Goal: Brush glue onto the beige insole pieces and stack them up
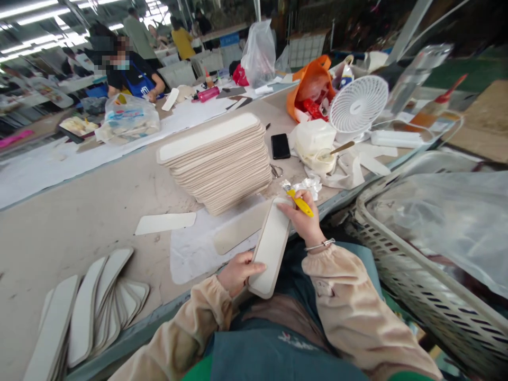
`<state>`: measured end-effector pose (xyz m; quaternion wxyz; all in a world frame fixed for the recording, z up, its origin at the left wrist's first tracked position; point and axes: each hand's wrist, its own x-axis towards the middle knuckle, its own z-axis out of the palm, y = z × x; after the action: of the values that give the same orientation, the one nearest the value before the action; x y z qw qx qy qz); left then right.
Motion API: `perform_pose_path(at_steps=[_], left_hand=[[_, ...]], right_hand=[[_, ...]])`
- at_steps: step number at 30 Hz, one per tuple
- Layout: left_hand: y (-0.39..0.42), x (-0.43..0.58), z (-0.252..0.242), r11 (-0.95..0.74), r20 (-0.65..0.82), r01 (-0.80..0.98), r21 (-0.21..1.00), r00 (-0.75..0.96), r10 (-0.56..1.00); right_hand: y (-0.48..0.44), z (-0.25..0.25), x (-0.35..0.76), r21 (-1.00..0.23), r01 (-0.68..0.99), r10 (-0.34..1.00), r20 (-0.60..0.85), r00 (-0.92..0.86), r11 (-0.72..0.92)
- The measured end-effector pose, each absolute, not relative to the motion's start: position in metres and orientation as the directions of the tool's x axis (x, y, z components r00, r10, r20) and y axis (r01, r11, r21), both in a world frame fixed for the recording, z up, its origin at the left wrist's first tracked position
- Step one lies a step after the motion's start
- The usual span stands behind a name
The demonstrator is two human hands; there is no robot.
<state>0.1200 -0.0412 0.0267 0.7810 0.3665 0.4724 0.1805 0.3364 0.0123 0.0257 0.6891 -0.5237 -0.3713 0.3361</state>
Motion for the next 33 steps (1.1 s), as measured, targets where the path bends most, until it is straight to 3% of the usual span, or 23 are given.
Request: perform_pose_path(at_steps=[4,20,26,29,33], left_hand=[[-0.053,0.108,0.017,0.707,-0.655,0.099,0.701,0.484,0.581],[-0.068,0.093,0.016,0.591,-0.587,0.171,0.788,0.497,0.639],[-0.062,0.104,0.031,0.618,-0.51,-0.001,0.786,0.563,0.65],[-0.056,0.116,0.038,0.621,-0.485,-0.115,0.775,0.521,0.702],[-0.052,0.126,0.034,0.613,-0.516,-0.114,0.782,0.433,0.739]], right_hand=[[0.013,0.023,0.339,-0.974,-0.057,0.855,0.163,0.493,0.218],[0.001,0.027,0.33,-0.973,-0.081,0.88,0.156,0.448,0.214],[-0.009,0.03,0.317,-0.975,-0.042,0.892,0.183,0.414,0.22],[-0.014,0.027,0.307,-0.974,-0.056,0.908,0.183,0.376,0.22],[-0.021,0.026,0.299,-0.978,-0.066,0.932,0.165,0.323,0.196]])
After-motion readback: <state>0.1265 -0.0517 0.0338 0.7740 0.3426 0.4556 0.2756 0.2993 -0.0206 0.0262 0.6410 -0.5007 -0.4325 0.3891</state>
